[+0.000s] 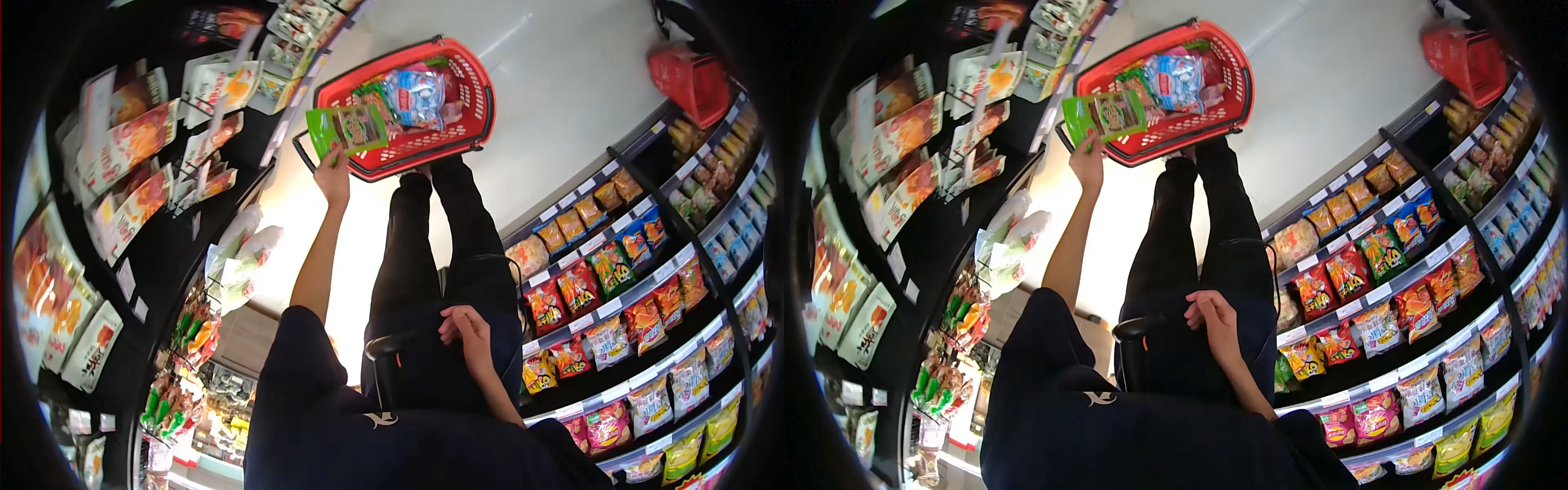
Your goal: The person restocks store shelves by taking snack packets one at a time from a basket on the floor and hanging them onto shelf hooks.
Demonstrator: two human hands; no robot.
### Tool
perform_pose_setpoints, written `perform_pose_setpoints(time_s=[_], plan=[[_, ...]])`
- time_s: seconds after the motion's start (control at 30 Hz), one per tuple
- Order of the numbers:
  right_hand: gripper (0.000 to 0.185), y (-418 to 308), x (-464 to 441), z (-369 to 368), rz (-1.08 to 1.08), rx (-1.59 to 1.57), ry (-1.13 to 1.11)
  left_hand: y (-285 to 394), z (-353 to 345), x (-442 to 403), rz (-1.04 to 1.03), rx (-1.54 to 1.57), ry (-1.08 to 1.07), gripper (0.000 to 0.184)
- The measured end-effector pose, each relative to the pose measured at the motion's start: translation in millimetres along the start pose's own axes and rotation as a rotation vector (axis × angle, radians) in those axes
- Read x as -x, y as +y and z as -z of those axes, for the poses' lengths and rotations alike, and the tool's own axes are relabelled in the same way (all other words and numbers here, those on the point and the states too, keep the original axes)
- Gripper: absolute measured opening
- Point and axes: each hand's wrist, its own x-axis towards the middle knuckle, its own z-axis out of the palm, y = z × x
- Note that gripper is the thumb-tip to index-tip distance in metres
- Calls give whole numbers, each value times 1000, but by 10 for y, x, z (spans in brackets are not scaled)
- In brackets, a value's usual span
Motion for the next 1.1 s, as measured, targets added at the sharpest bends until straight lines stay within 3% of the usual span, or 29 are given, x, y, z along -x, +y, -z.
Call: perform_pose_setpoints(time_s=[0.17,0.23,0.27,0.3,0.37,0.4,0.47,0.5,0.67,0.83,0.97,1.1], plan=[[24,101,95,-322,182,263,-232,-106,678,616,-93,4,120,20],[22,56,169,-453,256,549,-301,-324,922,853,-210,4,258,23],[22,-15,262,-507,336,691,-321,-392,1034,994,82,304,264,24],[22,-8,333,-548,398,688,-312,-536,1173,1143,20,333,290,28],[27,38,401,-551,763,1201,-279,-658,1376,1497,186,551,374,32],[28,53,433,-554,804,1217,-296,-1017,1465,1632,174,631,405,22],[28,-7,553,-582,805,1259,-331,-1499,1571,1992,225,849,560,22],[28,-43,604,-598,797,1259,-341,-1352,1657,2149,450,575,638,20],[29,-215,671,-619,882,1276,-289,-1577,1778,2532,426,374,564,18],[29,-427,772,-639,953,1316,-176,-1621,1768,2280,355,239,528,18],[31,-645,1124,-698,846,1400,-104,-1519,1721,1876,188,195,498,19],[31,-623,919,-543,964,1453,-69,-1420,1559,1179,-133,257,497,19]])
